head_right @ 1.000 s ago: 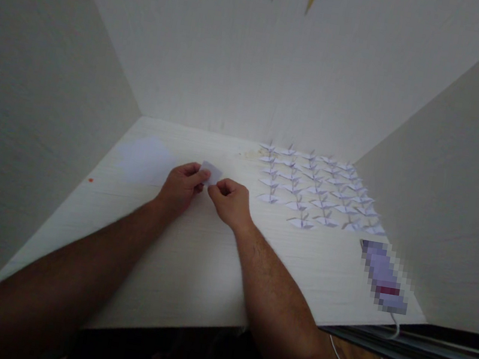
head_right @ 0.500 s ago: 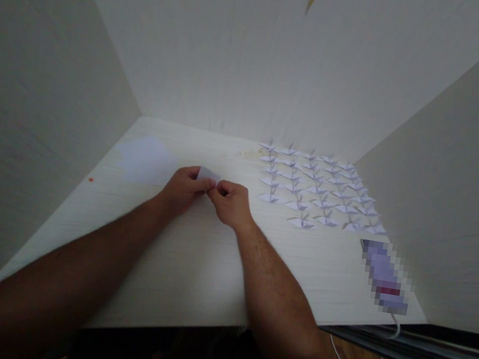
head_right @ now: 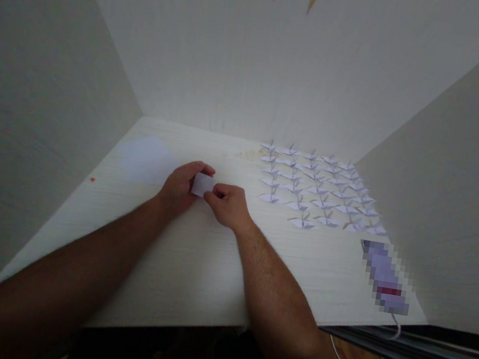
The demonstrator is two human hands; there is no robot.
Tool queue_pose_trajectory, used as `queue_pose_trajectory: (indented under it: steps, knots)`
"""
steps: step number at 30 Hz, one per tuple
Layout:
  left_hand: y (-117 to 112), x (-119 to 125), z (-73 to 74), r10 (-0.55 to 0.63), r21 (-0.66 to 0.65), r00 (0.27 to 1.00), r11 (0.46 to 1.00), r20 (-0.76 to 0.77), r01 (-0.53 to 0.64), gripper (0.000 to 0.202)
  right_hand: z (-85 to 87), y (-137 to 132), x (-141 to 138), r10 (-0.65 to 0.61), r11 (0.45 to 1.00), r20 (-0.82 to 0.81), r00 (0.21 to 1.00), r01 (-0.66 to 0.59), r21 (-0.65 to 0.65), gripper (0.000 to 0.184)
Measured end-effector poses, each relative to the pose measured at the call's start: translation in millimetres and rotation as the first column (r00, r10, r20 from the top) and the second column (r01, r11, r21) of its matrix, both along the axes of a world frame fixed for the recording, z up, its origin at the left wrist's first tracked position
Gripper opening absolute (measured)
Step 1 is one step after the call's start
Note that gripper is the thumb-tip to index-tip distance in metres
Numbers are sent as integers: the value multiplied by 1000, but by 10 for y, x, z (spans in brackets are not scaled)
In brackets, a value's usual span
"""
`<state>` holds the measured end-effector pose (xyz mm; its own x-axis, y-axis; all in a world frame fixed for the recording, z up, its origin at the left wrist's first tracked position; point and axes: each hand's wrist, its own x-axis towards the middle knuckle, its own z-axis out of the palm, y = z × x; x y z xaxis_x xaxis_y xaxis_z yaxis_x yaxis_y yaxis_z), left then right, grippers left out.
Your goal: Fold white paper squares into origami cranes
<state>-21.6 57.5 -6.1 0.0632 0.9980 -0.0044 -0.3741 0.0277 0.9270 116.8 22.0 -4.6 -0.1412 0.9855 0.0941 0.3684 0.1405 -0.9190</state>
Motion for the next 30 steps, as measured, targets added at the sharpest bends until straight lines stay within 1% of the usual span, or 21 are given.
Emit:
queue_pose_trajectory:
  steps: [2,4,7,11,15,18,26,30]
  knots:
    - [-7,-10,-24,-79,-12,996,997,-28,79,20,-8,14,10,-50,999,-34,998,51,2,29]
    - [-13,-25,-54,-115,-26,990,993,-83,113,18,-15,32,23,-88,996,-55,995,89,10,28]
    - [-11,-42,-89,-102,-5,984,995,-147,103,23,-24,50,35,-86,996,-52,995,87,20,26]
    - [-12,-40,-76,-109,-20,985,994,-137,107,23,-24,49,38,-73,997,-40,997,73,11,32]
    - [-42,-22,-19,-93,-66,990,994,-105,86,25,5,45,54,-31,999,-57,998,32,9,34]
    - [-60,-11,10,-86,-76,993,994,-86,79,27,26,51,68,-14,1000,-43,999,15,13,33]
    - [-18,6,-27,-17,-59,997,998,-69,13,30,43,61,69,-57,998,6,998,57,20,26]
    - [-18,4,-4,25,-68,996,997,-82,-30,25,31,77,77,-54,999,39,998,54,3,28]
